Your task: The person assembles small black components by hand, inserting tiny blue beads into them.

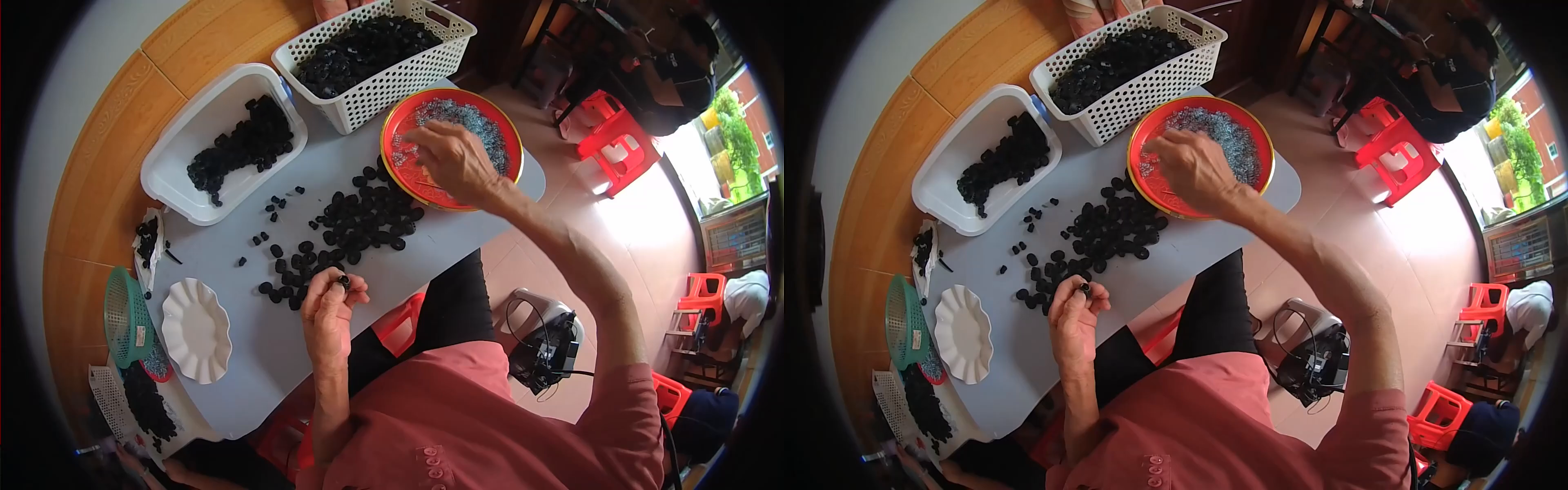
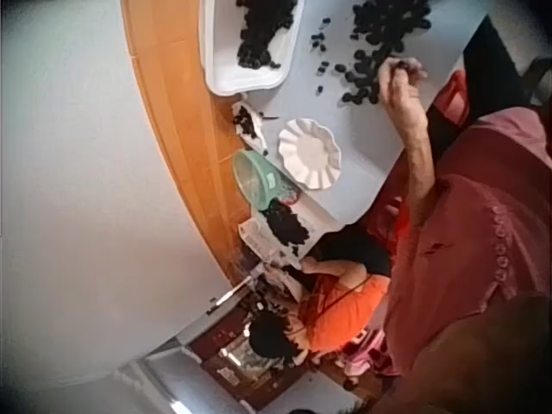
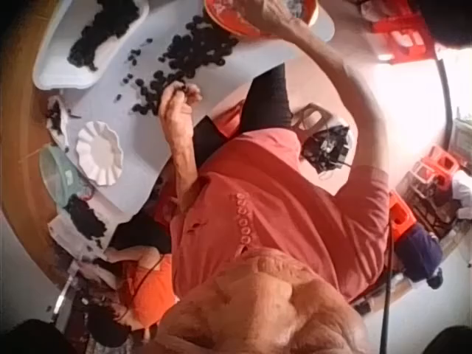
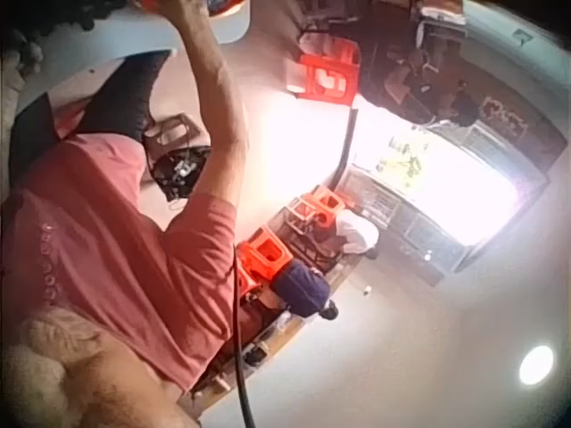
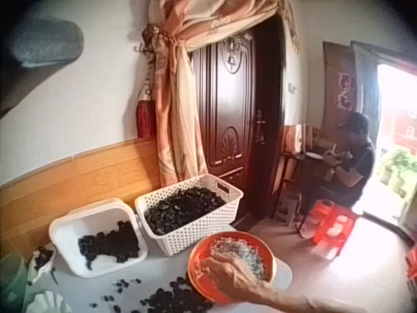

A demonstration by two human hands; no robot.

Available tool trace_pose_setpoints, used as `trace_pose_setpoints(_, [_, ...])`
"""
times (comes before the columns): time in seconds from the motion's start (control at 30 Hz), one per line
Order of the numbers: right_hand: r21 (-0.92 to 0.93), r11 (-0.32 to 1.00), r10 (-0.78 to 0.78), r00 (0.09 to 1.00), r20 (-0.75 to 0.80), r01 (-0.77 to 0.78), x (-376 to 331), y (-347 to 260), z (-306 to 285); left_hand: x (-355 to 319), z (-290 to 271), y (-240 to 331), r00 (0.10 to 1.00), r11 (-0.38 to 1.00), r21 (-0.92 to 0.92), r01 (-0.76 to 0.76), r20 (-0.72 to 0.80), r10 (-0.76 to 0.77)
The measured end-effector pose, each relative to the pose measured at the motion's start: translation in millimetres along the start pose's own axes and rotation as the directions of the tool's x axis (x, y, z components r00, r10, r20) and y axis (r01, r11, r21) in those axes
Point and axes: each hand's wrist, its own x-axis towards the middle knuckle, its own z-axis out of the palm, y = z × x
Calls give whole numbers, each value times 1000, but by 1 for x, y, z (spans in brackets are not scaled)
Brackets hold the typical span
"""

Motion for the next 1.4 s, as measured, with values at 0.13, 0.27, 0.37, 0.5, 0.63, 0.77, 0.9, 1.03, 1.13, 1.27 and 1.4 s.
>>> trace_pose_setpoints(0.13, [-82, 996, -25, 969, 247, 46, 9, 19, 0, 0, 1, 5, 999, 995, -88, 37, -29, -40])
trace_pose_setpoints(0.27, [42, 996, -81, 996, 28, 80, 15, 30, -1, -1, 3, 4, 997, 986, -151, 65, -37, -71])
trace_pose_setpoints(0.37, [12, 1000, -7, 985, 173, 5, 12, 35, -17, -1, 2, 3, 993, 984, -158, 76, -81, -89])
trace_pose_setpoints(0.5, [-120, 979, -113, 926, 360, 166, 0, 24, -17, 0, 2, 1, 991, 983, -161, 83, -89, -98])
trace_pose_setpoints(0.63, [-143, 988, 13, 893, 450, 58, 9, 21, -12, 0, 10, -1, 991, 967, -235, 99, -62, -116])
trace_pose_setpoints(0.77, [157, 985, 24, 967, 253, -66, 11, 24, -13, -2, 10, 1, 994, 965, -244, 93, -38, -105])
trace_pose_setpoints(0.9, [219, 965, 99, 975, 200, -143, 16, 21, -19, -2, 9, 2, 992, 964, -245, 107, -33, -119])
trace_pose_setpoints(1.03, [174, 979, 62, 968, 242, -107, 15, 25, -15, -2, 8, 1, 992, 948, -298, 110, -32, -125])
trace_pose_setpoints(1.13, [149, 982, 69, 961, 269, -112, 13, 26, -13, -2, 9, 4, 993, 943, -318, 96, -35, -113])
trace_pose_setpoints(1.27, [131, 990, 12, 945, 327, -58, 13, 14, -5, -3, 7, 4, 992, 948, -308, 82, -64, -106])
trace_pose_setpoints(1.4, [-88, 994, -22, 931, 364, 58, 5, 9, 4, -2, 6, 3, 990, 944, -313, 102, -61, -127])
